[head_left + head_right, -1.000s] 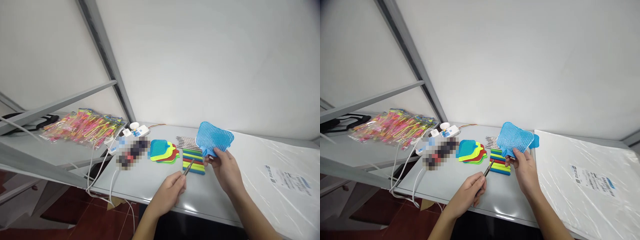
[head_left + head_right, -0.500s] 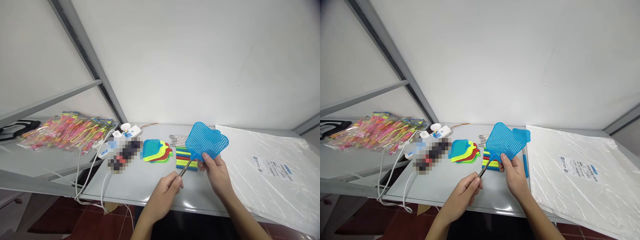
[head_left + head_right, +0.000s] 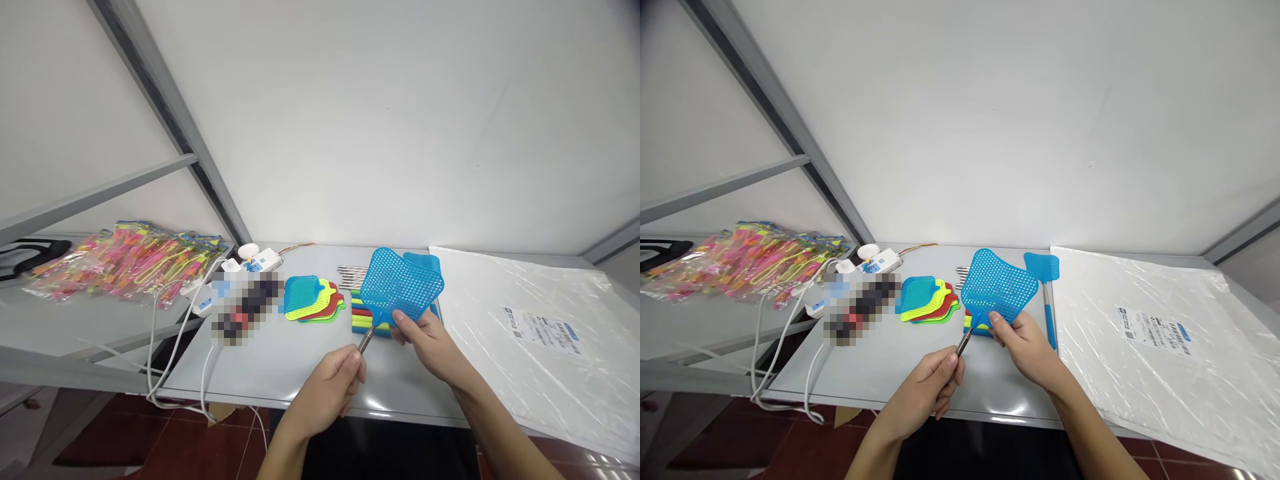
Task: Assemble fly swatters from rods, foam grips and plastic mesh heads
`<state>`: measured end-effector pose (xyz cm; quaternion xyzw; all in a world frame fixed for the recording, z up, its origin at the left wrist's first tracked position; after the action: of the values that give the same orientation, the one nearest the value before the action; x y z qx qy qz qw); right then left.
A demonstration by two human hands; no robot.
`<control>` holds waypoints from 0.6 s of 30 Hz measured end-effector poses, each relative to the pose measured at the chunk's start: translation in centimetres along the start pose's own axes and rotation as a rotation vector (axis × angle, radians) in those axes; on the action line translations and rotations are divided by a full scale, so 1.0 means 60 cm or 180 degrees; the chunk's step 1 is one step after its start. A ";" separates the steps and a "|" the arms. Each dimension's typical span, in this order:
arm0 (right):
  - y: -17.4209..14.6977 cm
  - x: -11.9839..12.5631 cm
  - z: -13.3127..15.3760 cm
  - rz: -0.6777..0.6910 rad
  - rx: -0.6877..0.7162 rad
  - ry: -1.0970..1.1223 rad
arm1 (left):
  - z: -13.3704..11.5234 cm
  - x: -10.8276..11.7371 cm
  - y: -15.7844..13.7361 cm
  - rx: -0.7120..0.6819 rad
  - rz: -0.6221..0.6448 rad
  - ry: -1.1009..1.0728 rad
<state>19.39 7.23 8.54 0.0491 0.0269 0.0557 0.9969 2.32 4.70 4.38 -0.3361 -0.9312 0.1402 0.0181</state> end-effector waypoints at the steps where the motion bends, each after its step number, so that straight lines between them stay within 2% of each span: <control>1: 0.002 -0.002 0.000 0.0045 0.0005 0.0003 | -0.002 0.001 -0.001 0.0018 -0.0110 0.0106; 6: 0.008 -0.013 -0.003 0.0102 0.0050 0.0285 | -0.032 0.011 -0.018 -0.0128 -0.0832 0.1001; 8: 0.008 -0.014 0.003 0.0170 0.0063 0.0324 | -0.042 0.012 -0.026 -0.0217 -0.0927 0.1227; 10: 0.007 -0.014 0.009 0.0299 0.0034 0.0329 | -0.041 0.010 -0.028 -0.0140 -0.0810 0.1099; 15: -0.002 -0.023 0.008 0.0588 -0.0246 0.0445 | -0.033 -0.014 -0.009 0.0080 -0.0109 0.0036; 18: -0.010 -0.040 0.001 0.0724 -0.0308 0.0464 | -0.040 -0.028 0.009 0.0020 -0.0064 -0.0324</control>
<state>17.08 6.39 8.64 -0.0005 0.0908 0.1730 0.9807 4.29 4.65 6.66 -0.3190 -0.9338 0.1599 -0.0269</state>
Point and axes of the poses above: each hand's wrist, its own y-axis towards the middle knuckle, its own x-axis out of the back of the hand, z = x × y, the point moved 5 cm from there along y, towards the middle knuckle, and after that the axes turned 10 degrees about y, right-handed, at the moved point
